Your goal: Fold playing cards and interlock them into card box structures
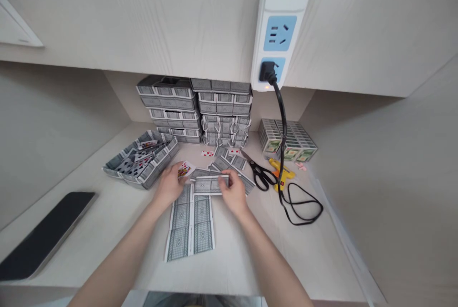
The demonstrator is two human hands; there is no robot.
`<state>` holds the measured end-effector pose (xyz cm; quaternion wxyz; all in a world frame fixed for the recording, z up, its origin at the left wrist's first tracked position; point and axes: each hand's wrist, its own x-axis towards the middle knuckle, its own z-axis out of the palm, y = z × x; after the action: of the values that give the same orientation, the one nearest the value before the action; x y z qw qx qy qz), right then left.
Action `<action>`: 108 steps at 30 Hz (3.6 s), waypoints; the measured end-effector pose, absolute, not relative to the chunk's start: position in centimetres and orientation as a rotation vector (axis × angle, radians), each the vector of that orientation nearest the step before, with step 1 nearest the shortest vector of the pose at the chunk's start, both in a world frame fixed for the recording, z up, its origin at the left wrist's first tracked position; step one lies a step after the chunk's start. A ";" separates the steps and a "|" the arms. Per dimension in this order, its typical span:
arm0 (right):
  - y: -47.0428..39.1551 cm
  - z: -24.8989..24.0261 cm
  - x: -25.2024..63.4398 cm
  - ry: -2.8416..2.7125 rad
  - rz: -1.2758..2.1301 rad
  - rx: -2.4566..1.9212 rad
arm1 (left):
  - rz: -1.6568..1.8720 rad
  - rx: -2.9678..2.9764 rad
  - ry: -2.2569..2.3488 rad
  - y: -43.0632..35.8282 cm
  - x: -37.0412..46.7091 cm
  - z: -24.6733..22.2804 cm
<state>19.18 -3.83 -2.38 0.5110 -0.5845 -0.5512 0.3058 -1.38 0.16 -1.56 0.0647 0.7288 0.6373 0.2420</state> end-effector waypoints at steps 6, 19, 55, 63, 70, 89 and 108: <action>-3.8 -1.6 20.2 -1.486 0.311 -1.490 | 0.850 2.166 1.870 0.1 -1.3 -1.0; -2.1 -3.7 22.3 -1.894 -0.056 -1.677 | 1.190 2.121 1.716 -0.7 -0.1 0.2; -0.4 -4.3 23.8 -1.711 -0.095 -1.867 | 1.192 1.589 1.155 -1.0 1.0 0.0; -0.6 -4.1 23.6 -1.723 -0.114 -1.872 | 1.167 1.963 1.442 -1.2 0.9 -0.8; -0.4 -4.3 23.7 -1.568 -0.071 -1.835 | 1.218 1.967 1.482 -1.1 1.0 -1.0; -2.0 -2.0 21.9 -0.911 0.785 -1.301 | 1.332 1.877 1.401 -1.3 1.6 -1.0; -3.7 -0.4 19.3 -0.809 1.366 -0.963 | 1.411 1.776 1.119 -1.4 1.8 -0.3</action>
<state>19.27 -3.70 -0.43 0.5989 -0.4154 -0.3490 0.5890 1.79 -1.40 -0.26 0.3015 0.6696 0.4218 0.5318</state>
